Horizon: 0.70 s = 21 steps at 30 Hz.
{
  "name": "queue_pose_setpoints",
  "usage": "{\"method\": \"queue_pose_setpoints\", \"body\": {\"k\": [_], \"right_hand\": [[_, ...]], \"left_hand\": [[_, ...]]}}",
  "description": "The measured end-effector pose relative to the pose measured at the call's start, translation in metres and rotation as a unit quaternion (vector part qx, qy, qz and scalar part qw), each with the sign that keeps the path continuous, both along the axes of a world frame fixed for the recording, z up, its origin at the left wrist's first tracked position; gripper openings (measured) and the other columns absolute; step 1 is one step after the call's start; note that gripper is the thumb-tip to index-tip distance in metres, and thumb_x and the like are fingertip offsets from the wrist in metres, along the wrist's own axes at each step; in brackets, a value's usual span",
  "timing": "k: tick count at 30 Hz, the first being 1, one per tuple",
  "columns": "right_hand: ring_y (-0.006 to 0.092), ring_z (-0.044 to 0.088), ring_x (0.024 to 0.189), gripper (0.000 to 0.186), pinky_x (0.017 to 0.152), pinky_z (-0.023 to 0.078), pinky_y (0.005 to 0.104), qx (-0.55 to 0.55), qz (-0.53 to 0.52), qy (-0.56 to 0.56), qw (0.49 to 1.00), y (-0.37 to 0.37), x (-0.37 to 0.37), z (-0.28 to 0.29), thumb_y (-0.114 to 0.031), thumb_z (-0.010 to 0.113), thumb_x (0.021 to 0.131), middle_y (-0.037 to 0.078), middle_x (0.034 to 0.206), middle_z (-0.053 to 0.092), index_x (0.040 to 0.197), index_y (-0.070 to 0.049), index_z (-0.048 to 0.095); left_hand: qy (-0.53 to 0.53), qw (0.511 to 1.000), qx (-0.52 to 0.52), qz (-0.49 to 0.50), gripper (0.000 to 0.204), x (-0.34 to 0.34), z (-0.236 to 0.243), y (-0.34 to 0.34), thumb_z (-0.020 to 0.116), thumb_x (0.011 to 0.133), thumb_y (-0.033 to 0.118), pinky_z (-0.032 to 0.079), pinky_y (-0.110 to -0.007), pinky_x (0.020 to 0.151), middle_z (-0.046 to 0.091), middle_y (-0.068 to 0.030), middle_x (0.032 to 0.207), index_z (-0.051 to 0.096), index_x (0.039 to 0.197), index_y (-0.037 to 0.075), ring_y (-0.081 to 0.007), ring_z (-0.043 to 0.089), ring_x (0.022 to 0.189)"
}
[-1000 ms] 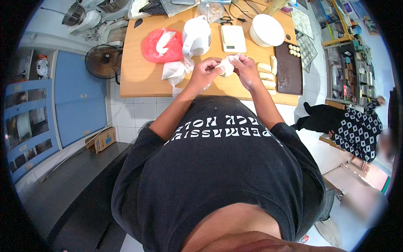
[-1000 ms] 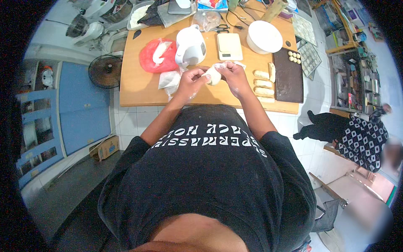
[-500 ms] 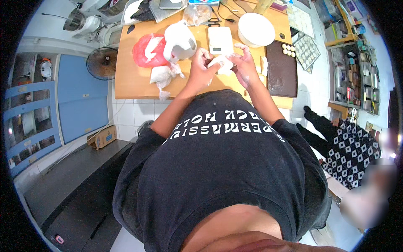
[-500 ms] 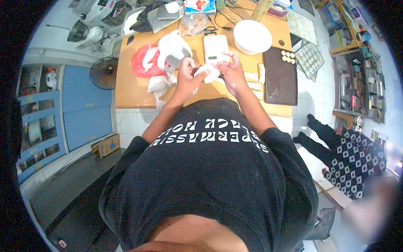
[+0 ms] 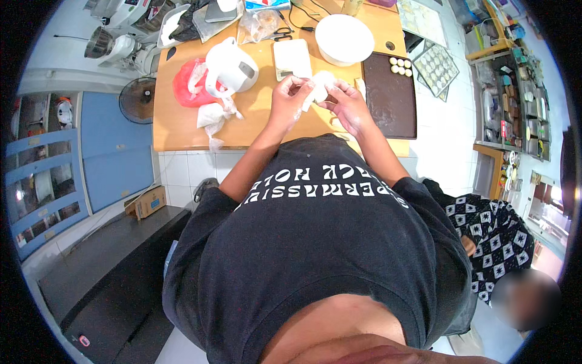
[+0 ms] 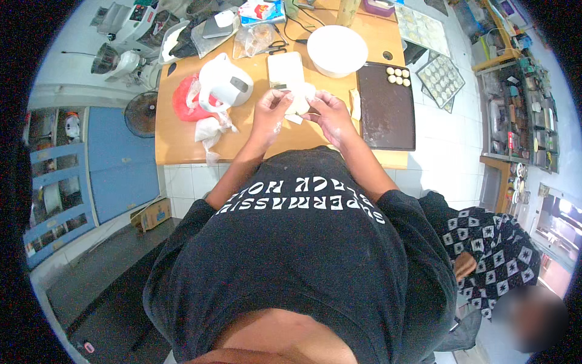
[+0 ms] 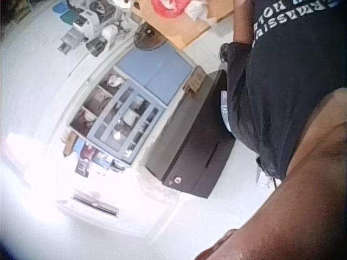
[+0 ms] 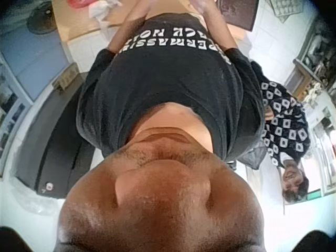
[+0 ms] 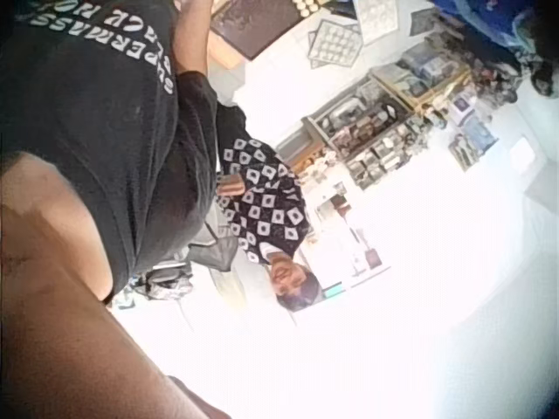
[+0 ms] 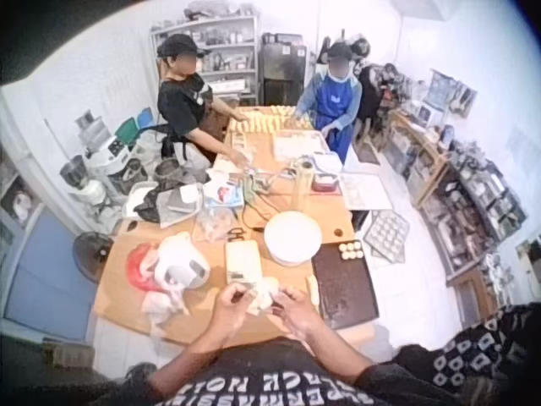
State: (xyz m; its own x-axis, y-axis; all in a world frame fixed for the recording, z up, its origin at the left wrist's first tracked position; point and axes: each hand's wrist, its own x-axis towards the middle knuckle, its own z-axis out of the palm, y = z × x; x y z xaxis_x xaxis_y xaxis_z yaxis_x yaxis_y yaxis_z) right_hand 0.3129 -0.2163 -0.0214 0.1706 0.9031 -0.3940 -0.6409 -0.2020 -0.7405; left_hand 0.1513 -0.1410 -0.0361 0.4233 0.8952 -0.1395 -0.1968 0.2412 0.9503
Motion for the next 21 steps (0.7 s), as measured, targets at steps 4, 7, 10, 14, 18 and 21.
{"method": "queue_pose_setpoints", "body": {"k": [4,7,10,14,18,21], "right_hand": [[0.0163,0.068,0.098,0.012,0.083,0.060,0.0335,0.007,-0.014,-0.069,0.998,-0.014,0.005,-0.008,-0.007,0.060,0.100,0.007,0.110,0.069,0.109,-0.001,0.065],[0.0163,0.068,0.100,0.016,0.086,0.057,0.0338,0.030,-0.012,-0.133,0.991,-0.018,0.012,0.001,-0.006,0.059,0.100,0.006,0.111,0.070,0.114,-0.003,0.066],[0.0138,0.067,0.098,0.014,0.086,0.056,0.0320,0.052,0.014,-0.133,0.990,-0.014,0.013,0.000,-0.005,0.060,0.099,0.005,0.110,0.069,0.113,-0.003,0.066],[0.0114,0.066,0.096,0.012,0.088,0.055,0.0303,0.057,0.039,-0.104,0.992,-0.010,0.009,0.002,-0.008,0.060,0.100,0.002,0.105,0.069,0.109,-0.004,0.066],[0.0123,0.067,0.099,0.015,0.087,0.056,0.0305,0.019,0.078,-0.114,0.990,-0.013,0.005,-0.005,-0.013,0.059,0.102,0.003,0.106,0.069,0.113,-0.004,0.066],[0.0135,0.067,0.100,0.018,0.086,0.056,0.0315,0.004,0.094,-0.073,0.993,-0.011,-0.007,-0.008,-0.013,0.058,0.103,0.004,0.108,0.069,0.116,-0.003,0.064]], "left_hand": [[0.031,0.998,0.029,0.043,0.029,0.017,-0.005,-0.021,0.071,0.097,0.016,0.053,-0.026,0.066,0.068,-0.0106,0.108,0.060,0.114,-0.004,-0.0122,0.067,0.085],[0.127,0.990,0.052,0.025,0.036,0.009,0.003,-0.018,0.067,0.099,0.020,0.055,-0.027,0.068,0.066,-0.0128,0.114,0.056,0.122,-0.006,-0.0136,0.069,0.088],[0.047,0.996,-0.076,-0.032,0.039,0.002,0.006,-0.024,0.063,0.102,0.023,0.058,-0.028,0.072,0.067,-0.0116,0.115,0.056,0.126,-0.006,-0.0153,0.069,0.092],[0.006,0.998,-0.070,0.006,0.032,-0.002,0.006,-0.030,0.057,0.105,0.023,0.059,-0.029,0.075,0.067,-0.0096,0.112,0.059,0.125,-0.003,-0.0170,0.070,0.094],[-0.011,0.992,-0.128,-0.003,0.030,-0.014,-0.003,-0.031,0.057,0.104,0.021,0.059,-0.030,0.079,0.068,-0.0081,0.107,0.061,0.120,-0.004,-0.0158,0.069,0.096],[-0.020,0.990,-0.138,0.006,0.028,-0.025,-0.016,-0.029,0.058,0.104,0.022,0.058,-0.031,0.083,0.068,-0.0069,0.105,0.063,0.116,-0.003,-0.0147,0.068,0.097]]}}
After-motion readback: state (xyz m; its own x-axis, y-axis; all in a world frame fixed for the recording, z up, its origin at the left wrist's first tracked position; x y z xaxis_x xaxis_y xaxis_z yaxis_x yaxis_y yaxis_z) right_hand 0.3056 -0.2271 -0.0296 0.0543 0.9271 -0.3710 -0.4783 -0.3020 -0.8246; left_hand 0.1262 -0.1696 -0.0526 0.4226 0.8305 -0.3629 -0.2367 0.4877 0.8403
